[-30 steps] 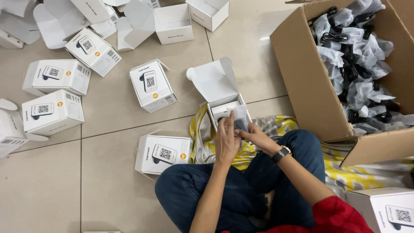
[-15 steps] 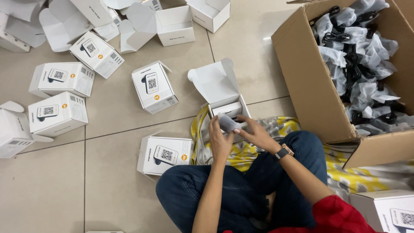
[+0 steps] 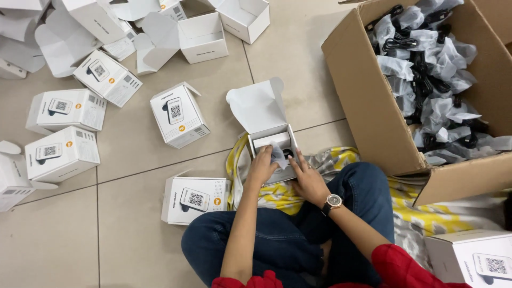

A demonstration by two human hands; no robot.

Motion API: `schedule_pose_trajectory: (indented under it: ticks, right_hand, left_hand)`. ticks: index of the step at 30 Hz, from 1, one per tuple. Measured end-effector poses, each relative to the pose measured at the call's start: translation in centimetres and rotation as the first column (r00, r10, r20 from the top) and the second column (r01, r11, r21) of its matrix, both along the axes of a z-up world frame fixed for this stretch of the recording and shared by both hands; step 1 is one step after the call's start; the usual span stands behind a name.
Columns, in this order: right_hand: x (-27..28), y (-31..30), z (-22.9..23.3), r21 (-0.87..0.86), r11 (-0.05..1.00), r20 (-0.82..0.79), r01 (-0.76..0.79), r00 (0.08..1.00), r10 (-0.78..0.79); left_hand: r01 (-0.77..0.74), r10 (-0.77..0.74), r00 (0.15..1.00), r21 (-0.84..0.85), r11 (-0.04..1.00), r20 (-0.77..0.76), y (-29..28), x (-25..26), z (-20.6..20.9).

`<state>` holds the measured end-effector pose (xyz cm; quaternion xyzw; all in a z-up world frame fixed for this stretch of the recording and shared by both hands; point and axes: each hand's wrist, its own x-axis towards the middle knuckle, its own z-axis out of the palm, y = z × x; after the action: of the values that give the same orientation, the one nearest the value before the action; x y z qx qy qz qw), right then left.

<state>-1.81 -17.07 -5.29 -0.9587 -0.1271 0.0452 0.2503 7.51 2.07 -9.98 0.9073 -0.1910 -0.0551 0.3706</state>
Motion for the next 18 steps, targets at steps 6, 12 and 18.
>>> schedule_pose_trajectory:
  ticks: [6,12,18]
  right_hand:
    - [0.3,0.6,1.0,-0.045,0.999,-0.023,0.03,0.999,-0.031]
    - [0.4,0.3,-0.2,-0.057,0.998,-0.009,0.031,0.999,-0.032]
    - [0.3,0.4,0.4,-0.061,0.998,0.019,0.034,0.999,-0.033]
  left_hand:
    - [-0.111,0.137,0.983,0.203,0.973,-0.123,-2.1,0.0,4.4]
    - [-0.153,0.165,0.986,0.232,0.961,-0.033,-2.7,0.6,0.8]
    - [-0.182,0.188,0.982,0.142,0.973,-0.03,-2.6,0.3,2.9]
